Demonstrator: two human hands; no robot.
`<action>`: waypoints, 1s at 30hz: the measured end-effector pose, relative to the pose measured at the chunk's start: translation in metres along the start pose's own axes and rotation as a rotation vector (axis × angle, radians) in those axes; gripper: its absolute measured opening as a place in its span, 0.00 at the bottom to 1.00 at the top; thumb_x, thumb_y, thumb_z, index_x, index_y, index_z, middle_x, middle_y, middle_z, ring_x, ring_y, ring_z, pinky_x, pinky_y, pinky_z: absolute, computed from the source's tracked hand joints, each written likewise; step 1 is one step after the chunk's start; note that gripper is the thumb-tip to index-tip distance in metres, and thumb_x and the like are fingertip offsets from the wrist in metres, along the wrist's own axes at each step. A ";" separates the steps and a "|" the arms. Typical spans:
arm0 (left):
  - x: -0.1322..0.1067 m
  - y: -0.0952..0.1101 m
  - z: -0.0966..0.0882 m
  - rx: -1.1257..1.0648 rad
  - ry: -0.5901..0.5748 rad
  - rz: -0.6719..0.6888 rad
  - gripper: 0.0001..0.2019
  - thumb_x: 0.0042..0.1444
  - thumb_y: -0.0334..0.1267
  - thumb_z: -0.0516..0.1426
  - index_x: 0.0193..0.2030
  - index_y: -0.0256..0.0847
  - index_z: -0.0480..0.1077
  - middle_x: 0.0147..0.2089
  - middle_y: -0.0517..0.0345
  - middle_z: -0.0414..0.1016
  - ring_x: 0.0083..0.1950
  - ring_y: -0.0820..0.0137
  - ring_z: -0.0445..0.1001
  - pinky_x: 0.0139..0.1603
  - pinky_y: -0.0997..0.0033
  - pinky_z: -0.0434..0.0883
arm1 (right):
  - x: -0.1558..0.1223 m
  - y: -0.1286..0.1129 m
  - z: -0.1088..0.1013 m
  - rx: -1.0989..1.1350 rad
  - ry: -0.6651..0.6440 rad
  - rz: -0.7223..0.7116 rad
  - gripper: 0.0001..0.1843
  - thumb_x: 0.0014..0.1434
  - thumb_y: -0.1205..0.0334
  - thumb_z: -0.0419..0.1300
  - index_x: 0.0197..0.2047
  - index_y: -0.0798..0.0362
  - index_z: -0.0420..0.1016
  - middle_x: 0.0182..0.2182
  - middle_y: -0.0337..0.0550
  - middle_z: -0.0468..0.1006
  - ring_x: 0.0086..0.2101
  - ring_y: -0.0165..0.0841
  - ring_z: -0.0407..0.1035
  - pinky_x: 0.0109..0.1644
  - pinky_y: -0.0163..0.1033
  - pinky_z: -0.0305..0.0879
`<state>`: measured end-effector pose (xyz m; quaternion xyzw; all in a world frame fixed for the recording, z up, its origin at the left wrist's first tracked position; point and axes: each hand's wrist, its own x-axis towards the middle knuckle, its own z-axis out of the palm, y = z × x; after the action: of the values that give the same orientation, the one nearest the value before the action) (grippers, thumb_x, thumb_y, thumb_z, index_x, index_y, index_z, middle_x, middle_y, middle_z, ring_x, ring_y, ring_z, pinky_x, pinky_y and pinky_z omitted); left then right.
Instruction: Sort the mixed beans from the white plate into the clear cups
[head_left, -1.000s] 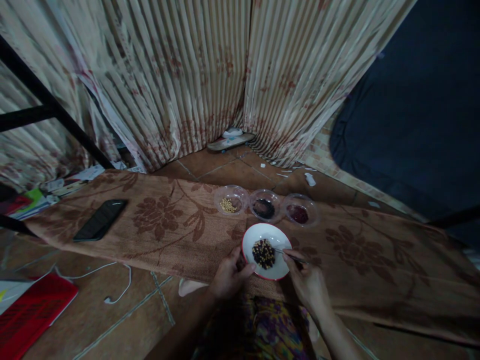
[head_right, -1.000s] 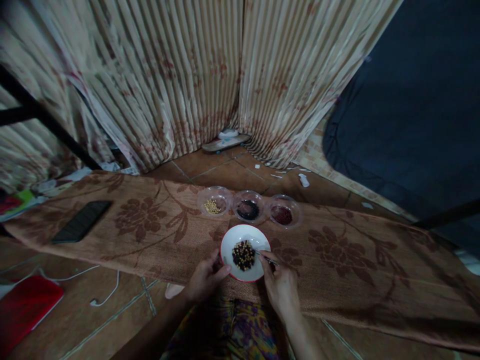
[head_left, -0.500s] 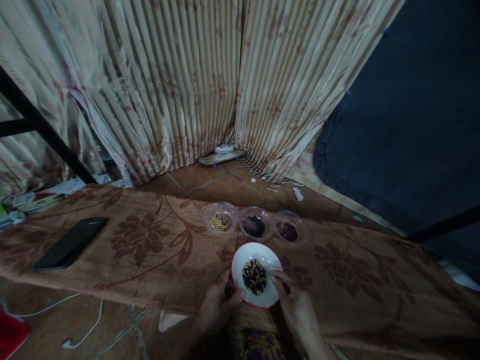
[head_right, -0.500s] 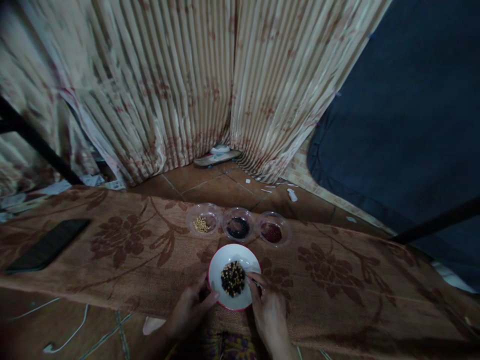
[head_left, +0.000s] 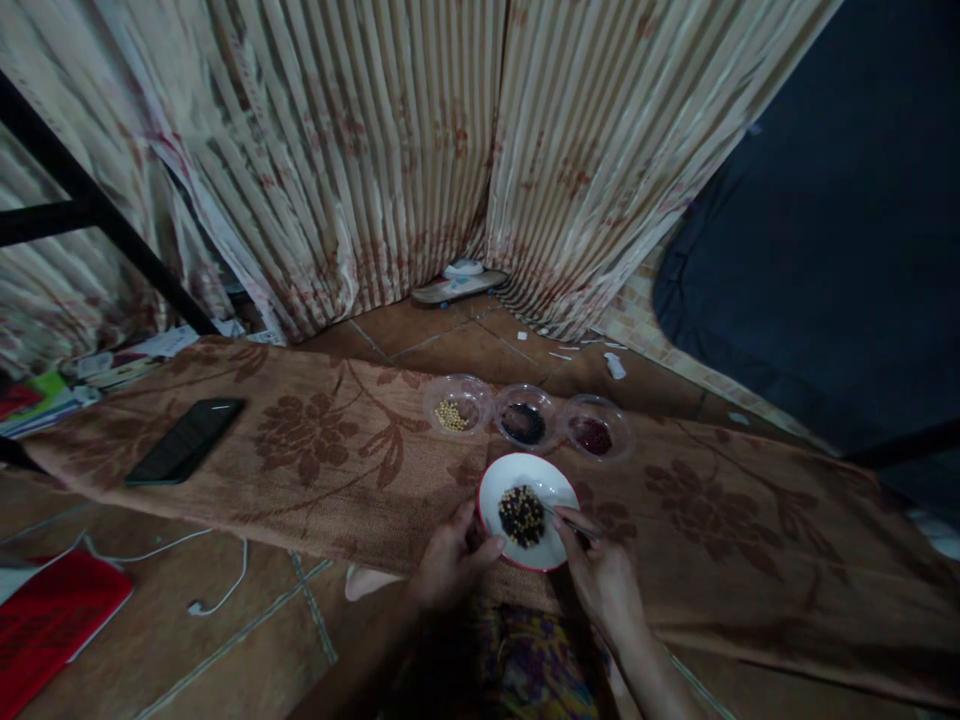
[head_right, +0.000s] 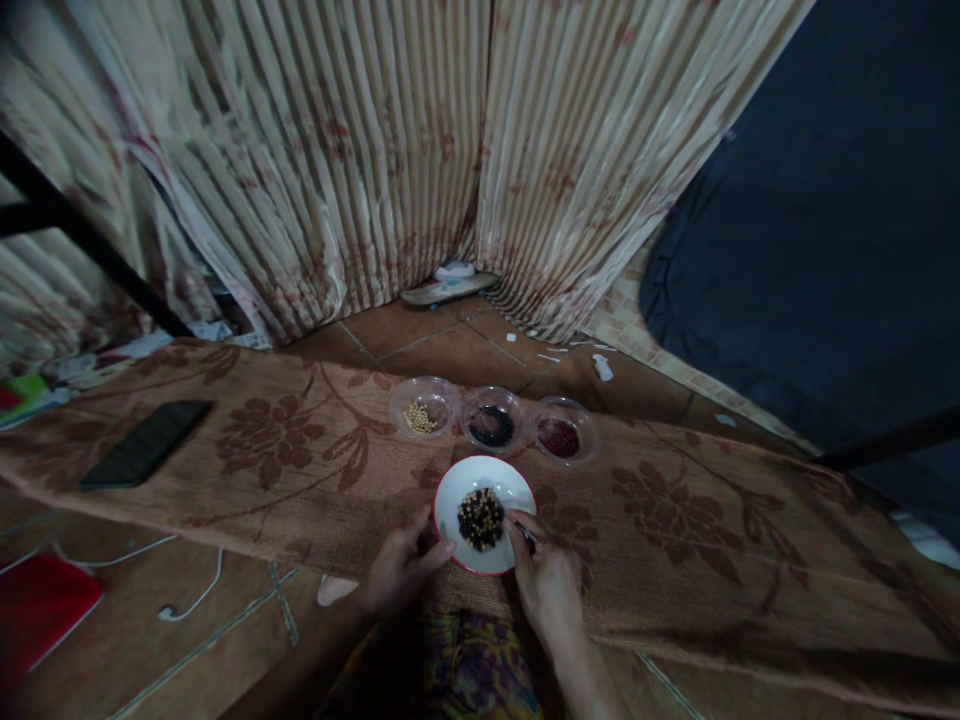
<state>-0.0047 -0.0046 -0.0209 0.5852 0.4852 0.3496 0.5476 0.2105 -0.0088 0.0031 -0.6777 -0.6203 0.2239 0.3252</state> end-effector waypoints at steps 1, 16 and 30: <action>0.000 -0.001 0.000 -0.006 0.002 0.003 0.22 0.57 0.46 0.57 0.56 0.39 0.66 0.39 0.57 0.76 0.39 0.67 0.73 0.41 0.72 0.70 | 0.000 0.001 0.000 0.002 -0.002 -0.005 0.20 0.60 0.47 0.53 0.42 0.50 0.79 0.43 0.46 0.81 0.44 0.41 0.76 0.49 0.44 0.70; 0.000 -0.002 0.001 -0.015 0.012 0.047 0.26 0.57 0.45 0.57 0.60 0.40 0.62 0.44 0.56 0.77 0.42 0.66 0.74 0.46 0.71 0.70 | -0.002 0.007 0.002 0.021 0.042 -0.051 0.19 0.60 0.47 0.53 0.41 0.50 0.79 0.41 0.47 0.82 0.43 0.41 0.76 0.48 0.44 0.70; 0.001 -0.002 0.001 0.023 0.023 0.024 0.24 0.57 0.45 0.56 0.59 0.41 0.63 0.39 0.58 0.76 0.38 0.68 0.73 0.41 0.72 0.70 | -0.007 -0.001 -0.019 0.025 0.099 0.017 0.20 0.58 0.45 0.55 0.40 0.49 0.81 0.42 0.49 0.81 0.42 0.42 0.75 0.43 0.43 0.70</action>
<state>-0.0037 -0.0045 -0.0229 0.5932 0.4886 0.3570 0.5310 0.2224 -0.0188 0.0160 -0.6889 -0.5951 0.2006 0.3620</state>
